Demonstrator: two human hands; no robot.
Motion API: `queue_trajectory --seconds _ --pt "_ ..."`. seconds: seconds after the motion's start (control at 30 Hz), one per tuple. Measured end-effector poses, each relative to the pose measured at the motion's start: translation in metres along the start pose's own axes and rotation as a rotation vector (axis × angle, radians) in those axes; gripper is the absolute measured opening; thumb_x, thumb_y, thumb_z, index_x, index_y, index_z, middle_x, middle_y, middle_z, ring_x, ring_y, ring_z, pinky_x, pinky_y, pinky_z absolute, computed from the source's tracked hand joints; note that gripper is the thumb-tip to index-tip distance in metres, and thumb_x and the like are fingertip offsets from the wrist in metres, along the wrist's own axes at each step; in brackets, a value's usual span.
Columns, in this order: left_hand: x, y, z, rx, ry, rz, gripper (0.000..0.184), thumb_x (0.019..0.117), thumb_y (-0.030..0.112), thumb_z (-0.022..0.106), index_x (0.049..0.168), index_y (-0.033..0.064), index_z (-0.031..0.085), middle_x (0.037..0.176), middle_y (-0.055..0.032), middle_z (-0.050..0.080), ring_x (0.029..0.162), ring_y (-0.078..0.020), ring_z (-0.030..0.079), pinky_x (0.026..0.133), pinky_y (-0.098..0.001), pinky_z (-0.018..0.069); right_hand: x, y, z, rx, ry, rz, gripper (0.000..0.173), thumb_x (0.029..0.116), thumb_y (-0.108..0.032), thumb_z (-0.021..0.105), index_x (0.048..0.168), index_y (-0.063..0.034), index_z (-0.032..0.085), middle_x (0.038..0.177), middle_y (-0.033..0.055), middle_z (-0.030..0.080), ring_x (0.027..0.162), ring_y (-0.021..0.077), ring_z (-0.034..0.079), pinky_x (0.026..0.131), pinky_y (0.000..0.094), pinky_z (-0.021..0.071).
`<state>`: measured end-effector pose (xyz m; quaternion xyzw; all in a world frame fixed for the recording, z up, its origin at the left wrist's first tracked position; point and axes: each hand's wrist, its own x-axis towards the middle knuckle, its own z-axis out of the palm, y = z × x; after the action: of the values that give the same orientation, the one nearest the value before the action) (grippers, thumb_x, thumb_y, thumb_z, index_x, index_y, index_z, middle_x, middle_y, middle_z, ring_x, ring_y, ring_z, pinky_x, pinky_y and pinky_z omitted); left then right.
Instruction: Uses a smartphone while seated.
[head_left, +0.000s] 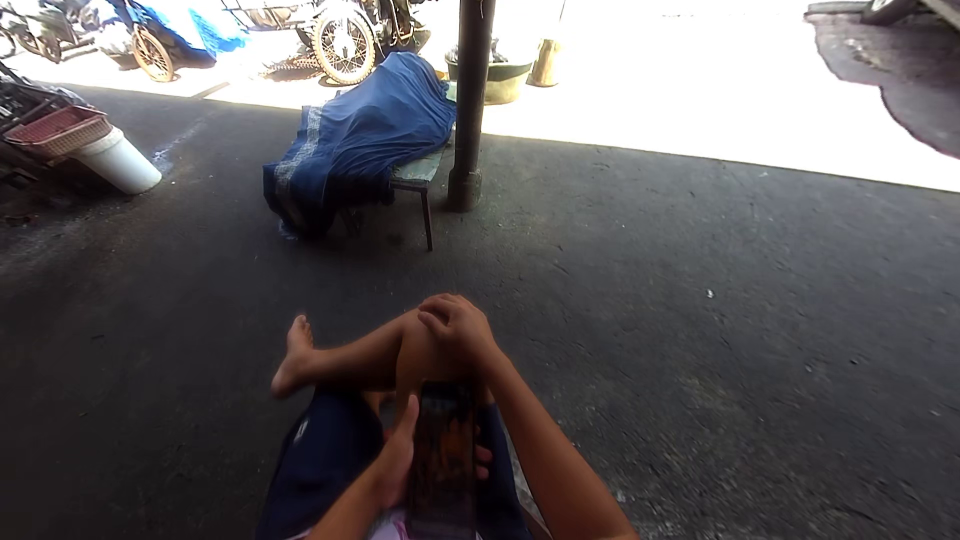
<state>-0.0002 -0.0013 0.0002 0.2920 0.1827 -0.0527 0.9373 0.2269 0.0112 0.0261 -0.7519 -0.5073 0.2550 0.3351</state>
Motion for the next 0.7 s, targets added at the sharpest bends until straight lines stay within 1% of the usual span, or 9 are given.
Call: queue_trajectory --seconds 0.27,0.4,0.5,0.7 --pt "-0.0002 0.0004 -0.0003 -0.006 -0.005 -0.004 0.093 0.0935 0.08 0.02 0.143 0.0062 0.047 0.136 -0.0192 0.062 0.122 -0.0355 0.064 0.102 -0.0497 0.0536 -0.0001 -0.0009 -0.001 0.001 -0.011 0.006 0.036 0.1049 -0.04 0.05 0.123 -0.0183 0.073 0.136 -0.0003 0.065 0.13 0.0206 0.056 0.107 0.0459 0.0419" --pt "0.0 0.0006 -0.0002 -0.006 -0.015 0.001 0.093 0.0933 0.08 0.021 0.143 0.0055 0.047 0.136 -0.0192 0.063 0.121 -0.0354 0.064 0.101 -0.0496 0.054 -0.0003 -0.002 -0.0016 -0.001 -0.011 0.007 0.036 0.1048 -0.041 0.05 0.123 -0.0185 0.073 0.135 -0.0004 0.065 0.129 0.0203 0.056 0.107 0.0452 0.0423" --pt "0.0003 0.0001 -0.0008 -0.004 -0.019 0.009 0.094 0.0922 0.082 0.024 0.142 0.0053 0.048 0.134 -0.0193 0.063 0.121 -0.0354 0.065 0.101 -0.0498 0.0538 -0.0004 -0.002 -0.0014 0.004 -0.008 0.005 0.036 0.1048 -0.04 0.05 0.123 -0.0183 0.073 0.135 -0.0001 0.065 0.129 0.0204 0.056 0.106 0.0454 0.0425" --pt "-0.0006 -0.0001 0.0 0.004 -0.015 0.008 0.093 0.0935 0.08 0.02 0.142 0.0052 0.048 0.134 -0.0192 0.064 0.12 -0.0354 0.065 0.101 -0.0498 0.0542 -0.0002 -0.0014 -0.0012 0.001 -0.014 0.006 0.037 0.1049 -0.041 0.049 0.123 -0.0191 0.073 0.136 -0.0009 0.065 0.13 0.0199 0.055 0.107 0.0456 0.0419"
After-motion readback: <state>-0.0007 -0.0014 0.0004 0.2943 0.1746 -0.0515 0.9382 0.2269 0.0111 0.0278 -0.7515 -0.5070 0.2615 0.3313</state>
